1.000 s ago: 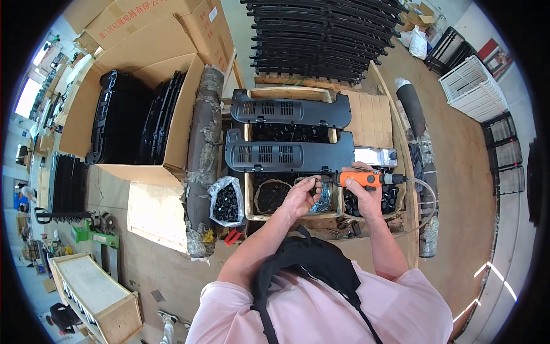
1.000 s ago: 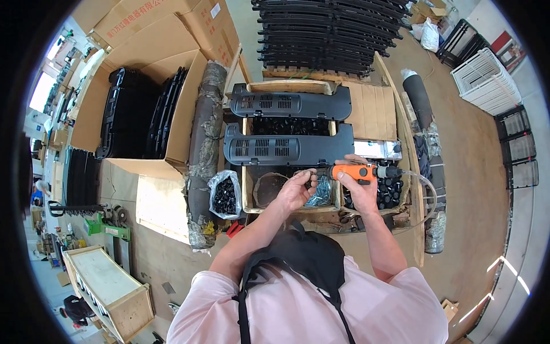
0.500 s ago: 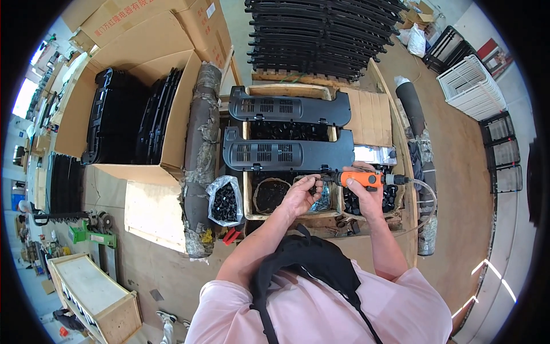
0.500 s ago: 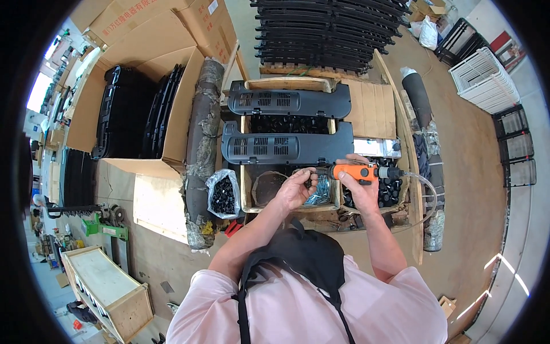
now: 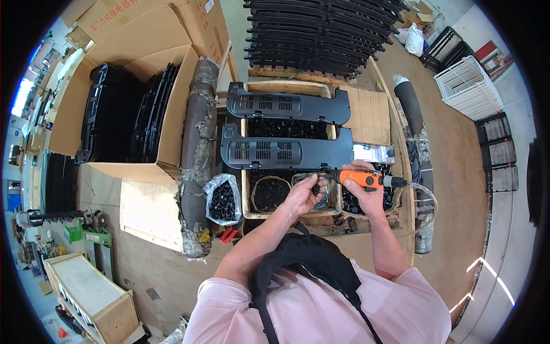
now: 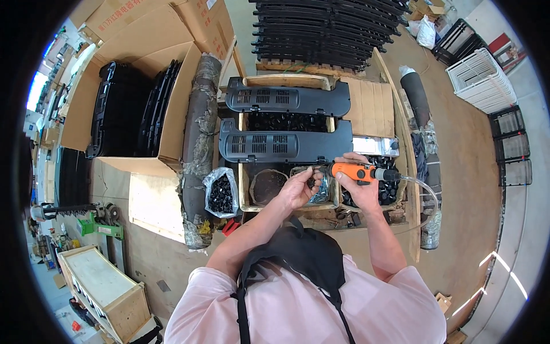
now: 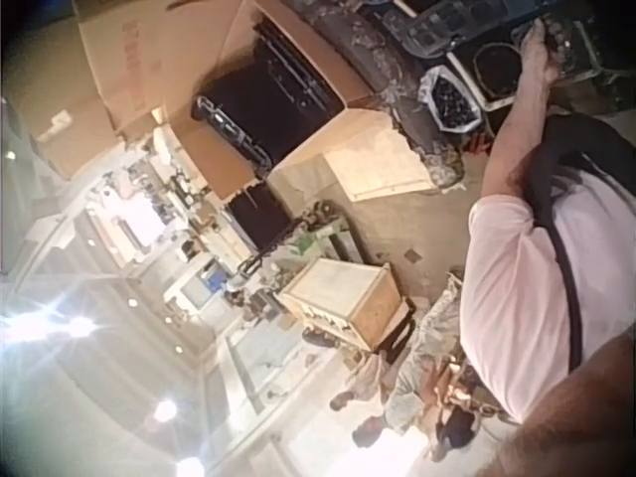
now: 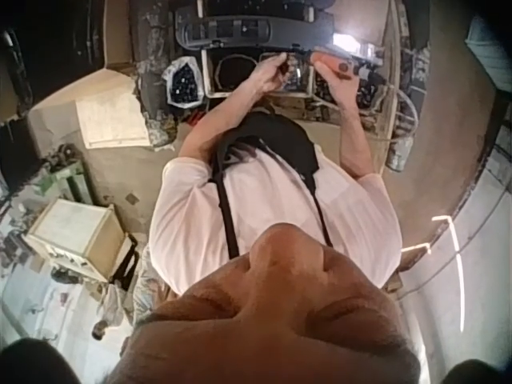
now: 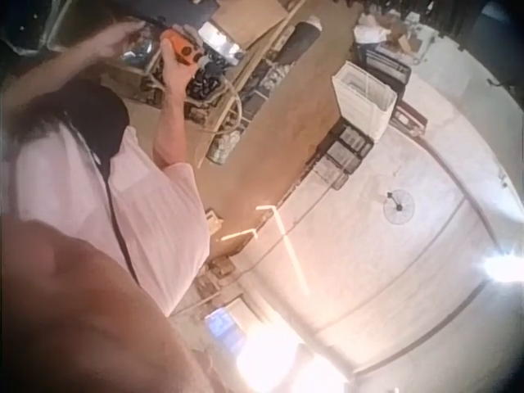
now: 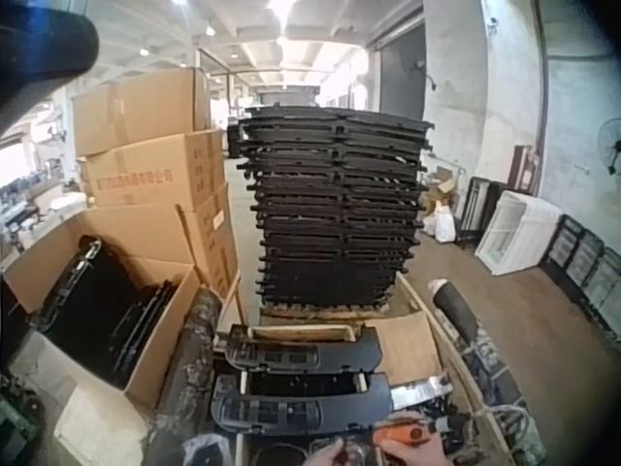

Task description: The recorder is assembling small components and screws into black plastic covers using an electric screwdriver in a factory setting.

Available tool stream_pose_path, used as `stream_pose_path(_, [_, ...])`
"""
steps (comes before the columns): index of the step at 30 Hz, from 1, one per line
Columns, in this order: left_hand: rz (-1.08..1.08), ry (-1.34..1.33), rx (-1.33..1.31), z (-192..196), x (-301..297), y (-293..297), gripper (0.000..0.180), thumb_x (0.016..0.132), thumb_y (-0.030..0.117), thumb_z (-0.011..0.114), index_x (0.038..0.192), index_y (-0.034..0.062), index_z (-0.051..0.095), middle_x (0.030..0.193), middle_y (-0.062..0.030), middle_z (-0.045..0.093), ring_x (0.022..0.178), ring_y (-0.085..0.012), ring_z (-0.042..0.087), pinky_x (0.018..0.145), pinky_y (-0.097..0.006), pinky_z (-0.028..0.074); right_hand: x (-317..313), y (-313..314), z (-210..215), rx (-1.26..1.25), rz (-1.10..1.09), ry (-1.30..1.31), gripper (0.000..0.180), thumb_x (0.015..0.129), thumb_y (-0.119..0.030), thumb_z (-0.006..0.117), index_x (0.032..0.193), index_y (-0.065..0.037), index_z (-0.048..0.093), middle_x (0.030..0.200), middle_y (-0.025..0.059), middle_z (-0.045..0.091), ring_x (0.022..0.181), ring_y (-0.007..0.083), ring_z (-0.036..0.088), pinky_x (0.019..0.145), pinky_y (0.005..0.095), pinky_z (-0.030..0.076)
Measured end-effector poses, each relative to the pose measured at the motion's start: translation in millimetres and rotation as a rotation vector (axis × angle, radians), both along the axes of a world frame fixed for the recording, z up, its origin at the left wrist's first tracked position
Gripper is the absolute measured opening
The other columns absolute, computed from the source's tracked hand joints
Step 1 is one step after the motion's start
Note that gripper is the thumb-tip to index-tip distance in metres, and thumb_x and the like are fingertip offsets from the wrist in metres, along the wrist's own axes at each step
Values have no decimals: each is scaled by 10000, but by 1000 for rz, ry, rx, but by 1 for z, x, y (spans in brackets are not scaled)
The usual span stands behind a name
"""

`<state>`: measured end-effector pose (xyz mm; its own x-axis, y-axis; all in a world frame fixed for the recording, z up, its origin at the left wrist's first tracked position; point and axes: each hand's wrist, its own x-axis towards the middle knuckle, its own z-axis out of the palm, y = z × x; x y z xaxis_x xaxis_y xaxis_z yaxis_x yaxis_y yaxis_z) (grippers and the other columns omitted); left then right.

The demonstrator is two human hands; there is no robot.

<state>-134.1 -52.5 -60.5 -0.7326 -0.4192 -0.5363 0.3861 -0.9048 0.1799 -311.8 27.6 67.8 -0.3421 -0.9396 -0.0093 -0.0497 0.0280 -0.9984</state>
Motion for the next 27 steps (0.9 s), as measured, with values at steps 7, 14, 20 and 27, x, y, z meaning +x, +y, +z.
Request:
stream_pose_path(7, [-39, -138, -159, -14, -1, 3, 351, 1130, 342, 471, 1139, 46, 660, 895, -37, 673, 710, -152, 611, 609, -300, 496, 1, -16, -7, 26, -95, 80, 503, 878, -5, 757, 1345, 2, 572, 1247, 165, 713, 1134, 196, 677, 1033, 362, 533])
stream_pose_path(14, [-13, -401, -239, -23, 0, -21, 464, 1060, 484, 587, 1090, 27, 661, 834, -30, 643, 657, -145, 605, 543, -293, 469, 1, -25, -15, 52, -66, 114, 492, 883, -17, 762, 1338, -1, 576, 1248, 158, 712, 1147, 185, 673, 1031, 348, 533])
stream_pose_path(20, [33, -491, -322, -32, -9, -24, 422, 1053, 448, 622, 992, 35, 677, 794, -28, 648, 623, -124, 581, 537, -278, 455, 6, -35, -4, 74, 16, 241, 467, 875, -59, 784, 1306, -20, 609, 1219, 132, 723, 1128, 177, 683, 1011, 338, 540])
stream_pose_path(27, [79, -515, -321, -40, -11, -23, 411, 1068, 411, 605, 922, 35, 683, 744, -29, 649, 586, -118, 546, 517, -277, 433, 15, -55, 5, 164, 119, 514, 395, 834, -196, 809, 1188, -65, 690, 1026, 60, 739, 925, 152, 698, 860, 314, 560])
